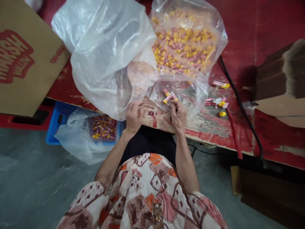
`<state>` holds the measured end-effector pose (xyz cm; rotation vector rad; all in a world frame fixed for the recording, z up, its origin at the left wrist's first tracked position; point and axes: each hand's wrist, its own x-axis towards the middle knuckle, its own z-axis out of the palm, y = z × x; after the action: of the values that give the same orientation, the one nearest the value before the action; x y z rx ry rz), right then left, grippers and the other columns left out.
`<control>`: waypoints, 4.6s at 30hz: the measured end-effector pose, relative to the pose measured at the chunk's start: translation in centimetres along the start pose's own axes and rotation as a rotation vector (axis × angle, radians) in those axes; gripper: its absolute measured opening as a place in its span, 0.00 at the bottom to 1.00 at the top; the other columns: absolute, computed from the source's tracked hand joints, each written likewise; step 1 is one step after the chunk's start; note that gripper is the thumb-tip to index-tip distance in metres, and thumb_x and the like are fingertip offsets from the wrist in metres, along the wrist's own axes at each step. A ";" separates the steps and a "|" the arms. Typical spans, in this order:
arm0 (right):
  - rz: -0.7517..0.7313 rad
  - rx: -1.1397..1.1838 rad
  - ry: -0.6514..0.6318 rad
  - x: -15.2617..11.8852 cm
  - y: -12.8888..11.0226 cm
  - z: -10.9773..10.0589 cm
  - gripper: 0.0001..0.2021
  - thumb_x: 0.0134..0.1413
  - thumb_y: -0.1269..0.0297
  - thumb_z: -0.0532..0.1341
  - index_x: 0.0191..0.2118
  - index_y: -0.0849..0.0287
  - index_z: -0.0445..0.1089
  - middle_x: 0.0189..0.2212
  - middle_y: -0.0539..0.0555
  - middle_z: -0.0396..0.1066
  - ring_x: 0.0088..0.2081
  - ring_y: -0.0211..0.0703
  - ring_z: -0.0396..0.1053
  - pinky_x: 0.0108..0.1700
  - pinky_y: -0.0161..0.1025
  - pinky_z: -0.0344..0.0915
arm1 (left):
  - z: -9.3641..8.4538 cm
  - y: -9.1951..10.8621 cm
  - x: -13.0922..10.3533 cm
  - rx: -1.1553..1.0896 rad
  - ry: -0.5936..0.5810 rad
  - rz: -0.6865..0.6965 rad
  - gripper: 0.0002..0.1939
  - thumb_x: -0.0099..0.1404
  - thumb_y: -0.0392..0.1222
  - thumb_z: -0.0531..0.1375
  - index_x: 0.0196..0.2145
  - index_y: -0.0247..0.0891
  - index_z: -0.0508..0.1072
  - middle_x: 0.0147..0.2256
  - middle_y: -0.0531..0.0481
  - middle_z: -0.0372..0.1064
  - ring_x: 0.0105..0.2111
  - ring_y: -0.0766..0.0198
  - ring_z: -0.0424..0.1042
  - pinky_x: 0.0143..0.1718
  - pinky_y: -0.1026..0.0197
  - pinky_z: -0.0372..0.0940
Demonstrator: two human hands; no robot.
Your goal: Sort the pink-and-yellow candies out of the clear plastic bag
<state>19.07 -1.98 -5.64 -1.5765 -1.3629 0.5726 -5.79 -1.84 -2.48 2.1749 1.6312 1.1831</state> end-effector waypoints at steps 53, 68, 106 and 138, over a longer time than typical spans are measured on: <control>0.064 0.046 0.152 -0.2 0.6 0.2 0.18 0.77 0.57 0.54 0.61 0.57 0.73 0.43 0.56 0.79 0.44 0.48 0.77 0.55 0.46 0.75 | -5.0 -5.1 -4.4 0.164 0.204 -0.204 0.15 0.76 0.43 0.58 0.56 0.37 0.74 0.55 0.34 0.73 0.59 0.47 0.74 0.64 0.42 0.72; 0.025 0.055 0.103 0.4 0.4 0.5 0.19 0.76 0.60 0.53 0.61 0.57 0.75 0.51 0.61 0.82 0.51 0.51 0.80 0.61 0.50 0.77 | 10.1 1.1 9.3 -0.137 -0.179 0.168 0.10 0.80 0.42 0.62 0.57 0.45 0.76 0.50 0.41 0.81 0.50 0.49 0.79 0.56 0.43 0.75; 0.026 -0.037 0.231 0.5 0.8 0.6 0.21 0.71 0.47 0.56 0.56 0.55 0.75 0.48 0.61 0.80 0.47 0.55 0.77 0.55 0.53 0.74 | 7.1 2.3 2.6 -0.233 -0.208 0.100 0.09 0.74 0.35 0.60 0.49 0.43 0.75 0.38 0.50 0.78 0.37 0.59 0.80 0.42 0.57 0.77; 0.053 0.169 -0.023 1.9 0.3 0.9 0.28 0.74 0.44 0.62 0.69 0.56 0.70 0.46 0.54 0.80 0.34 0.41 0.72 0.43 0.41 0.75 | 11.3 1.3 7.1 -0.302 -0.319 -0.052 0.12 0.81 0.45 0.61 0.57 0.39 0.75 0.53 0.40 0.76 0.48 0.57 0.79 0.55 0.53 0.75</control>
<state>18.93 0.10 -5.87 -1.4761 -1.2584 0.7208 3.37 7.34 -5.85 1.9947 1.2789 0.9385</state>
